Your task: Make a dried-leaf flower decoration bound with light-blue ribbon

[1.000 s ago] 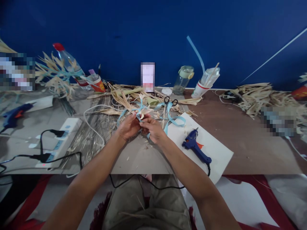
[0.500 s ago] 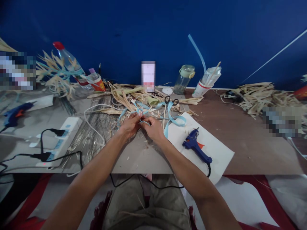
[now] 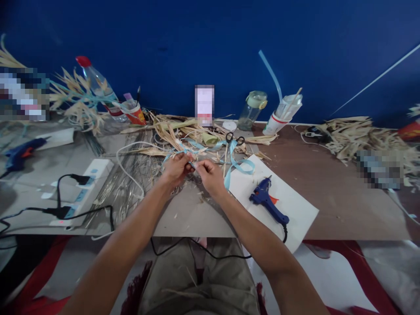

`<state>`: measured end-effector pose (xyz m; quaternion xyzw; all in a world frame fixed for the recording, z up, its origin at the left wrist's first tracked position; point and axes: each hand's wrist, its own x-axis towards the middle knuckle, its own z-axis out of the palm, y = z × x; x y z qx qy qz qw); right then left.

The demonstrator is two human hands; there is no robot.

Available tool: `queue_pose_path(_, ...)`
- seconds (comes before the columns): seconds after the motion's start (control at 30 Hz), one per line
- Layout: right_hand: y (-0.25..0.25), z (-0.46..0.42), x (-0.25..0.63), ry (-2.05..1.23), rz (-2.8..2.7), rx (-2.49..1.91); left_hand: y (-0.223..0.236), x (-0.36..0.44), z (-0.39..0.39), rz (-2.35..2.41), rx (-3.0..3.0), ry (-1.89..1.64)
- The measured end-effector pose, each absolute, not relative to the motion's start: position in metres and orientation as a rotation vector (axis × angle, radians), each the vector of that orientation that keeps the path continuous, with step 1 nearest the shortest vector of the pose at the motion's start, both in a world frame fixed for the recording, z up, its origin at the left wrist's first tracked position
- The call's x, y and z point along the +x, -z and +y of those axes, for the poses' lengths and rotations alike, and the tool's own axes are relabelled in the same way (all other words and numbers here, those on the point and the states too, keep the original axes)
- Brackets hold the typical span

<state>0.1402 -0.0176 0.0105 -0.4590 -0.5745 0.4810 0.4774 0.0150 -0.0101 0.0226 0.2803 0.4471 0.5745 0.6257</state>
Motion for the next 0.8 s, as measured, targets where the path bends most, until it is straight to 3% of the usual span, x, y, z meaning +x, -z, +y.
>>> queue_pose_path(0.17, -0.008, -0.019, 0.14, -1.129, -1.458, -1.172, -0.021, 0.012, -0.01, 1.031, 0.652, -1.345)
queue_pose_path(0.53, -0.002, -0.008, 0.143, -1.59, -1.21, -1.175, -0.008, 0.013, -0.005, 1.188, 0.833, -1.309)
queue_pose_path(0.8, -0.008, -0.016, 0.14, -0.995, -1.691, -1.344, -0.009, 0.016, -0.006, 1.339, 0.843, -1.322)
